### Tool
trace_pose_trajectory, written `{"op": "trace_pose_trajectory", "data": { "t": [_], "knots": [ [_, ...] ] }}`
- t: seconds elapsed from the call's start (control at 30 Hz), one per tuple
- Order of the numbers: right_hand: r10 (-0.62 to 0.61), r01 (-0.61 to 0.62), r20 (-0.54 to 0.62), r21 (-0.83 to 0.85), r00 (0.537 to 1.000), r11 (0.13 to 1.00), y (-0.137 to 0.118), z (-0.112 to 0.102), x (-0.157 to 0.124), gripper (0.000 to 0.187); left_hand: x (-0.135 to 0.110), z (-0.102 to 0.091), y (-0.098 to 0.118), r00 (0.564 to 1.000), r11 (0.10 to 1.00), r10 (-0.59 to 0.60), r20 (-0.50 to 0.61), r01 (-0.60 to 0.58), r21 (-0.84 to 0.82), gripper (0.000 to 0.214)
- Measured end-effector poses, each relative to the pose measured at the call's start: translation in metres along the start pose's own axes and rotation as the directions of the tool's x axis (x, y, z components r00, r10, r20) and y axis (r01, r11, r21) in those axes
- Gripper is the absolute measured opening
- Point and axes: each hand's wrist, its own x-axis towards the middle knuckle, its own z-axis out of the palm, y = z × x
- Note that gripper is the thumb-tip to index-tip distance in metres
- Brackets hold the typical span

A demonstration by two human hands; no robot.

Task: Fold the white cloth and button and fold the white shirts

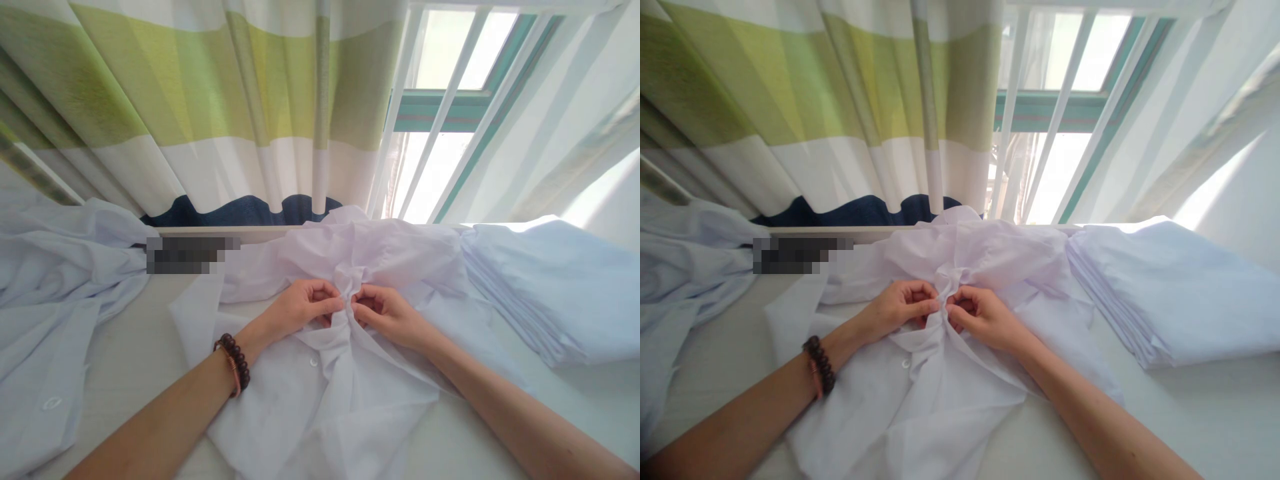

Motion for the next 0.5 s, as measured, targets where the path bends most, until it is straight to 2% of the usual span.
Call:
{"op": "trace_pose_trajectory", "data": {
  "t": [0.07,0.13,0.2,0.3,0.4,0.5],
  "knots": [
    [-0.004,0.004,-0.008,-0.001,1.000,1.000,0.0009,-0.0008,0.0004,0.021,0.0001,0.0016,-0.0031,0.996,0.997,0.077,-0.035,-0.076,0.032,0.029],
    [-0.009,0.009,-0.024,-0.004,1.000,1.000,0.0018,-0.0014,0.0011,0.021,-0.0001,0.0028,-0.0058,0.968,0.967,0.222,-0.115,-0.203,0.156,0.028],
    [-0.006,0.006,-0.042,-0.017,0.999,1.000,0.0024,-0.0014,0.0018,0.019,-0.0006,0.0032,-0.0071,0.902,0.875,0.401,-0.157,-0.327,0.356,0.022],
    [-0.015,0.011,-0.081,-0.045,0.997,0.999,0.0030,0.0001,0.0024,0.015,-0.0018,0.0037,-0.0063,0.810,0.685,0.580,-0.080,-0.432,0.587,0.012],
    [-0.067,0.054,-0.148,-0.091,0.987,0.994,0.0035,0.0030,0.0031,0.013,-0.0032,0.0061,-0.0043,0.793,0.594,0.608,-0.036,-0.424,0.684,0.009],
    [-0.103,0.066,-0.218,-0.171,0.971,0.983,0.0041,0.0067,0.0039,0.011,-0.0038,0.0092,-0.0033,0.816,0.604,0.572,-0.079,-0.354,0.714,0.010]
  ]
}}
